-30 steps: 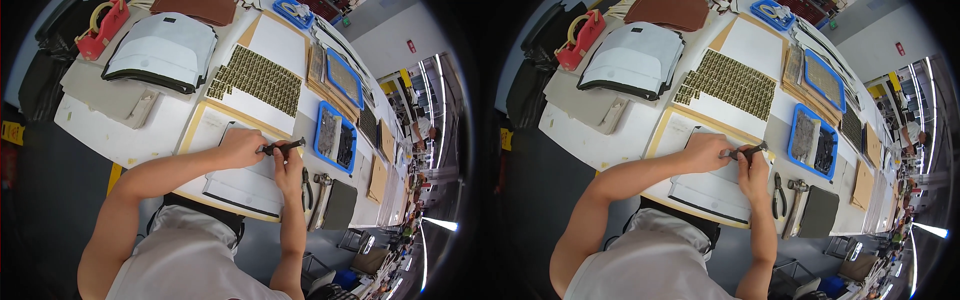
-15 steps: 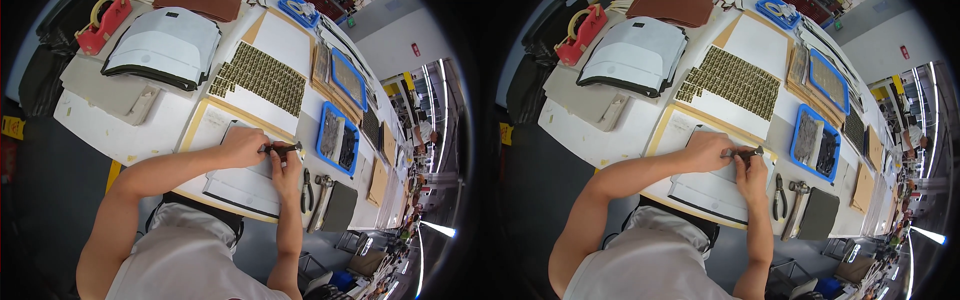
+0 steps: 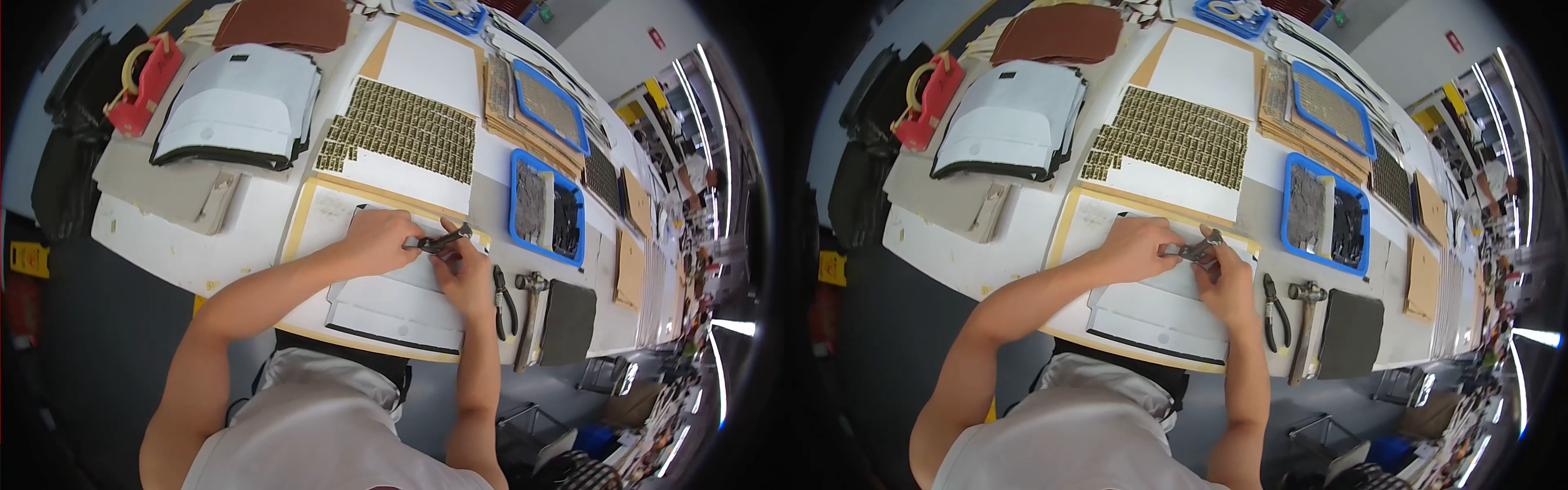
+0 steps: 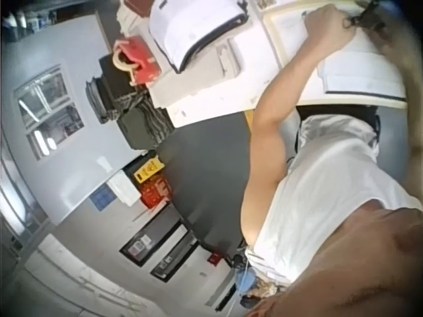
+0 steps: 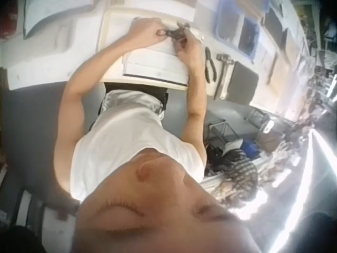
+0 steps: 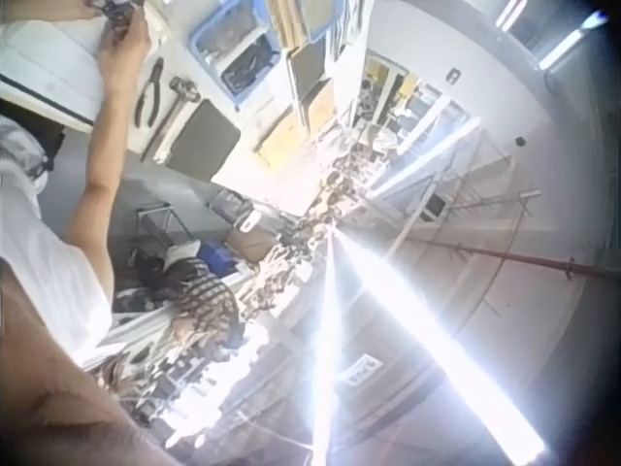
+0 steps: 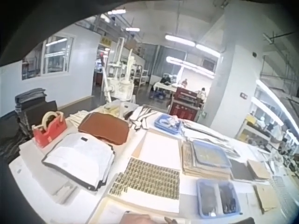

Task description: Applying a metal logo plate and hardware fasteners to a leather panel using a hammer, pliers, and a punch tool.

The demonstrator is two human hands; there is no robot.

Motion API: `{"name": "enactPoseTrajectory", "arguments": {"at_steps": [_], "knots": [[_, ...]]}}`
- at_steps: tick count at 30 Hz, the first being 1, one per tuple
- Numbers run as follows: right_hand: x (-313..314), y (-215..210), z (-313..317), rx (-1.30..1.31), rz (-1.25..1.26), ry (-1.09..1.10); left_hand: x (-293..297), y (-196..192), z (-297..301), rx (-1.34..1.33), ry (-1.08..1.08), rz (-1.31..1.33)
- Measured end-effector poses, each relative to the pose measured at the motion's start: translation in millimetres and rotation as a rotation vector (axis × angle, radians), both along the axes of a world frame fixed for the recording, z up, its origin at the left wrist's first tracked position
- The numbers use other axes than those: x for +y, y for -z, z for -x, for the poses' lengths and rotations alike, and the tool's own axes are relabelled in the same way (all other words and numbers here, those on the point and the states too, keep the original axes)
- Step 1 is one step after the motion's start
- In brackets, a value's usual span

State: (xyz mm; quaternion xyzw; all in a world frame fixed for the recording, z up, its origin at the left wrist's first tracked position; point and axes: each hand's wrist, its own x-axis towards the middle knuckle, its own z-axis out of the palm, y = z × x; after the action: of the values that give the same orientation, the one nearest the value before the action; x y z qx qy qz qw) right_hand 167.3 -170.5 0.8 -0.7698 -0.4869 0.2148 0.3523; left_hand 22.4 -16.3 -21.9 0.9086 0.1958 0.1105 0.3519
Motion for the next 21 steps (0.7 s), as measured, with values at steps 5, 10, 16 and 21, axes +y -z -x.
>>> {"name": "enactPoseTrajectory", "arguments": {"at_steps": [5,10,16,21], "knots": [[-5.2,14.7,-15.7,0.137,-0.139,-0.012,-12.8,-11.3,-6.7,-0.454,0.046,0.115],[-13.3,16.0,-17.8,0.193,-0.211,-0.068,-14.5,-3.1,-10.6,-0.272,0.115,0.212],[-90.2,-8.2,-43.3,-0.106,-0.247,0.276,-7.1,-6.2,-9.2,-0.233,0.169,0.122],[-181.3,-36.8,-57.7,-0.502,0.355,0.488,-7.0,-2.5,-7.5,-0.300,0.167,0.134]]}}
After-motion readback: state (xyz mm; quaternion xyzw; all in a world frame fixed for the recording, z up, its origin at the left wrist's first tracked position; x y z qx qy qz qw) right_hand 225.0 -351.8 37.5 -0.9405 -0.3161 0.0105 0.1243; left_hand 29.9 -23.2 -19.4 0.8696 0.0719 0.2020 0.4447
